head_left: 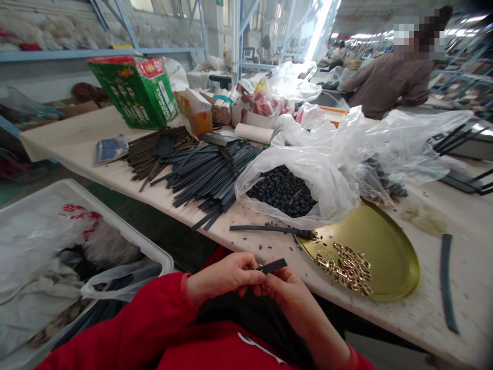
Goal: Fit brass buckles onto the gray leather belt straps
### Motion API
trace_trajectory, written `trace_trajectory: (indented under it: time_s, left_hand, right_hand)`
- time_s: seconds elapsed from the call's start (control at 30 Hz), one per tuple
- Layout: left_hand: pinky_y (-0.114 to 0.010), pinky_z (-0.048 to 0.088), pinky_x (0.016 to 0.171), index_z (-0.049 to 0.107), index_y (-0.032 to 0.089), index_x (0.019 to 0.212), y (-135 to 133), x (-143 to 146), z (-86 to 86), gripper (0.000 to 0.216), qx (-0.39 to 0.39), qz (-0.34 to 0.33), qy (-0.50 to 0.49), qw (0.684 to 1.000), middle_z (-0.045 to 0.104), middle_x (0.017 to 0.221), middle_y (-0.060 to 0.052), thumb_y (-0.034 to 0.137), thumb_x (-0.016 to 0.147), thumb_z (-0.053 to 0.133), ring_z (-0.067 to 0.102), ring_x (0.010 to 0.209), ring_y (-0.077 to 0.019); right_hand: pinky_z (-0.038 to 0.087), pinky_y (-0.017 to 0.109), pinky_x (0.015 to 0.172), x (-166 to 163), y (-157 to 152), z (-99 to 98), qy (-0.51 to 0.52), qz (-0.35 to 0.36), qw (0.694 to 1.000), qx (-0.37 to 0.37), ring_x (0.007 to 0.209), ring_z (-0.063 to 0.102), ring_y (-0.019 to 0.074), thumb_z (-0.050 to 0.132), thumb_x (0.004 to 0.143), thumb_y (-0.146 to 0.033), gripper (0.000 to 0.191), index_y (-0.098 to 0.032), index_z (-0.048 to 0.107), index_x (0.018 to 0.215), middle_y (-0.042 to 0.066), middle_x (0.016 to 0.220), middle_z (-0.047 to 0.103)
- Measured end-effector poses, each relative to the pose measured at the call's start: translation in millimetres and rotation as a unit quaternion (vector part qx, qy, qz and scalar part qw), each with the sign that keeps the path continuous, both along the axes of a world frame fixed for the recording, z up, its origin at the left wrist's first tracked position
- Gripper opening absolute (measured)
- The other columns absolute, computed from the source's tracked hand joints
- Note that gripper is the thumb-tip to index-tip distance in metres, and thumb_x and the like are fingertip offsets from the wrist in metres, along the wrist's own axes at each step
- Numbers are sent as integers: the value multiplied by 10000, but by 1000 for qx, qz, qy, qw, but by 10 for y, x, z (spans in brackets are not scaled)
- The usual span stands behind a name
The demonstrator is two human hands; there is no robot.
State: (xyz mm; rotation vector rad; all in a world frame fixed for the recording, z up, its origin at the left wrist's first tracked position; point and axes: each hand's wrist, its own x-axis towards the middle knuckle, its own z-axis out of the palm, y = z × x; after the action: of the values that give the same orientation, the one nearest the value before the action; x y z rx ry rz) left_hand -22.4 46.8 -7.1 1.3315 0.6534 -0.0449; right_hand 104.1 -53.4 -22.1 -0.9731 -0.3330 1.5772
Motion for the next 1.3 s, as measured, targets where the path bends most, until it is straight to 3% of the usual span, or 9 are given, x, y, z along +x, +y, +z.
trace_trajectory:
  time_s: [0.33,0.5,0.63,0.8,0.93,1.03,1.17,1.27,1.3]
  left_hand:
    - [-171,256,386,472,140,779,-66,10,33,268,20,23,-29,999,594,662,9,405,825,466,404,418,-39]
    - [-169,282,397,457,152,739,-114,41,-6,198,62,46,10,997,565,606,24,340,800,472,412,419,-52]
    - [-184,323,429,460,161,719,-166,34,39,188,134,44,31,989,565,614,23,334,792,474,469,464,-79]
    - [-192,305,464,480,163,668,-109,24,150,251,218,19,35,975,520,566,42,376,800,484,439,505,-89]
    - [-205,314,461,468,168,693,21,122,144,286,209,24,50,976,515,557,40,437,783,499,452,487,-104]
    - [-222,372,556,504,169,898,94,207,149,231,259,32,41,964,589,683,18,350,761,543,532,605,-137]
    - [-231,379,634,558,187,898,183,290,178,187,305,-7,14,952,598,730,1,286,834,412,535,691,-148]
    - [-221,363,582,555,175,859,273,365,163,228,297,13,35,954,557,666,13,325,851,382,504,633,-137]
    - [-218,361,578,551,173,878,299,393,150,232,291,19,36,956,552,666,16,331,850,384,500,627,-133]
  right_hand:
    - [431,230,569,-34,12,1,-7,-35,999,-14,577,532,107,685,673,-244,194,-164,594,824,-12,683,590]
    - [433,255,613,-60,-47,-139,-258,-105,960,32,656,545,147,659,699,-326,186,-181,577,782,3,712,607]
    - [400,257,606,15,-74,-170,-431,-82,897,55,644,520,151,599,755,-305,122,-188,565,762,-3,682,577]
    - [363,241,543,94,-26,-72,-402,-36,914,48,603,469,137,580,764,-319,143,-204,502,734,-27,642,515]
    - [379,250,604,131,32,50,-447,-6,890,91,659,478,143,476,838,-332,159,-203,529,763,-8,698,532]
    - [380,254,629,315,126,120,-479,64,869,107,690,509,151,426,864,-339,207,-203,566,796,-1,717,564]
    - [382,256,586,958,482,180,-571,76,809,117,645,520,155,378,875,-388,306,-192,560,727,2,662,559]
    - [408,287,679,1497,915,194,-749,-9,662,11,750,552,182,419,856,-273,181,-170,566,849,51,797,609]
    - [403,310,733,1619,1056,188,-771,-8,637,-11,819,557,201,440,832,-200,148,-152,574,875,85,864,617]
